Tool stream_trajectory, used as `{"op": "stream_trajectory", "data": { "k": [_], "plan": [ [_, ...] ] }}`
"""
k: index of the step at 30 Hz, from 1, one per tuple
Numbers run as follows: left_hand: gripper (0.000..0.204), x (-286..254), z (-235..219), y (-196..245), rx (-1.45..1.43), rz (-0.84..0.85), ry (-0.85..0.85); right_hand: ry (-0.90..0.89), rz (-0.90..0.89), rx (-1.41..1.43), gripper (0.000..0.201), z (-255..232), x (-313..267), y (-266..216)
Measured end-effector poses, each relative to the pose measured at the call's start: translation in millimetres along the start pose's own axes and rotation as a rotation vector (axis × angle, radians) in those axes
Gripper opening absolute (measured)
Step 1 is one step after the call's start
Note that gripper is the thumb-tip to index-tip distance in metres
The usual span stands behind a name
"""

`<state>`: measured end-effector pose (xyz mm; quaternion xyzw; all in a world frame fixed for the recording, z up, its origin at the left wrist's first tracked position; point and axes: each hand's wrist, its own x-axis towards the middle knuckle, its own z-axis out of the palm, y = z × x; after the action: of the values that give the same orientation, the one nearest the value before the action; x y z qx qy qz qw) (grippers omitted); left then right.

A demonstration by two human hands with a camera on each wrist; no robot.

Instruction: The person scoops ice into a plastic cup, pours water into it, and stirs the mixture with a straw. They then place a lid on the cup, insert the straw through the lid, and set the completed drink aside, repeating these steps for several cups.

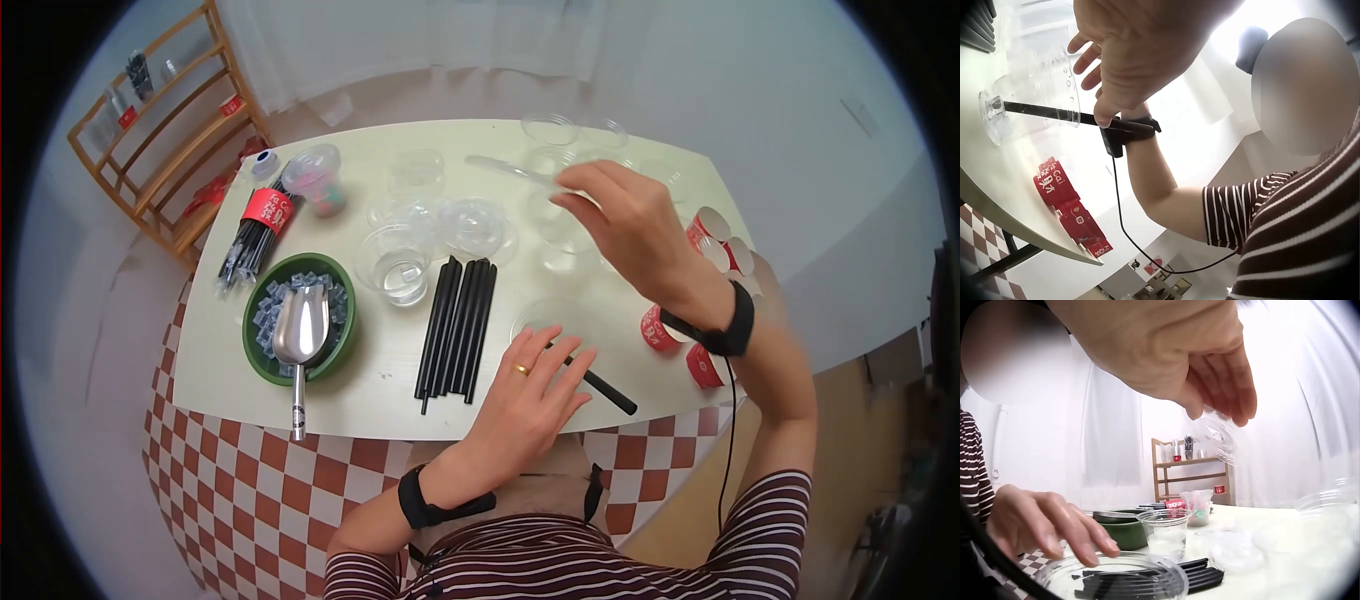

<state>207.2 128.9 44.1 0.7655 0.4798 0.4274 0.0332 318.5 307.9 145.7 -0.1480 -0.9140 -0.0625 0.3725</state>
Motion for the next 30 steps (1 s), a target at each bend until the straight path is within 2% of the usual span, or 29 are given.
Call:
{"op": "stream_trajectory", "data": {
  "k": [6,9,10,13,16,19,21,23,27,30],
  "plan": [
    [0.037,1.8,11.9,-9.1,0.038,0.078,0.001,0.047,0.027,-0.058,0.023,-45.5,-75.6,-33.1],
    [0.039,6.2,-3.8,-5.5,-0.083,0.028,0.118,0.021,0.014,-0.109,0.027,-47.9,-105.8,-43.7],
    [0.034,8.2,-15.9,-0.9,-0.107,-0.004,0.169,0.011,0.009,-0.122,0.028,-46.7,-114.0,-45.9],
    [0.025,3.1,-36.9,5.4,-0.236,-0.194,0.365,-0.034,-0.042,-0.220,0.028,-40.7,-132.9,-50.3],
    [0.023,2.7,-52.2,2.2,-0.301,-0.223,0.554,-0.086,-0.110,-0.249,0.026,-34.1,-142.1,-60.7],
    [0.023,11.8,-60.3,2.3,-0.330,-0.196,0.629,-0.115,-0.205,-0.280,0.026,-25.3,-145.4,-68.0],
    [0.024,18.9,-59.7,0.4,-0.324,-0.145,0.604,-0.127,-0.265,-0.289,0.028,-21.8,-145.4,-71.2],
    [0.022,27.5,-55.0,3.7,-0.339,-0.164,0.551,-0.137,-0.311,-0.280,0.029,-19.1,-144.3,-73.0],
    [0.022,35.6,-47.9,4.6,-0.211,-0.156,0.419,-0.156,-0.297,-0.247,0.030,-19.3,-144.0,-76.0],
    [0.024,35.4,-45.0,5.1,-0.164,-0.167,0.402,-0.179,-0.280,-0.251,0.030,-20.4,-145.1,-76.0]
  ]
}}
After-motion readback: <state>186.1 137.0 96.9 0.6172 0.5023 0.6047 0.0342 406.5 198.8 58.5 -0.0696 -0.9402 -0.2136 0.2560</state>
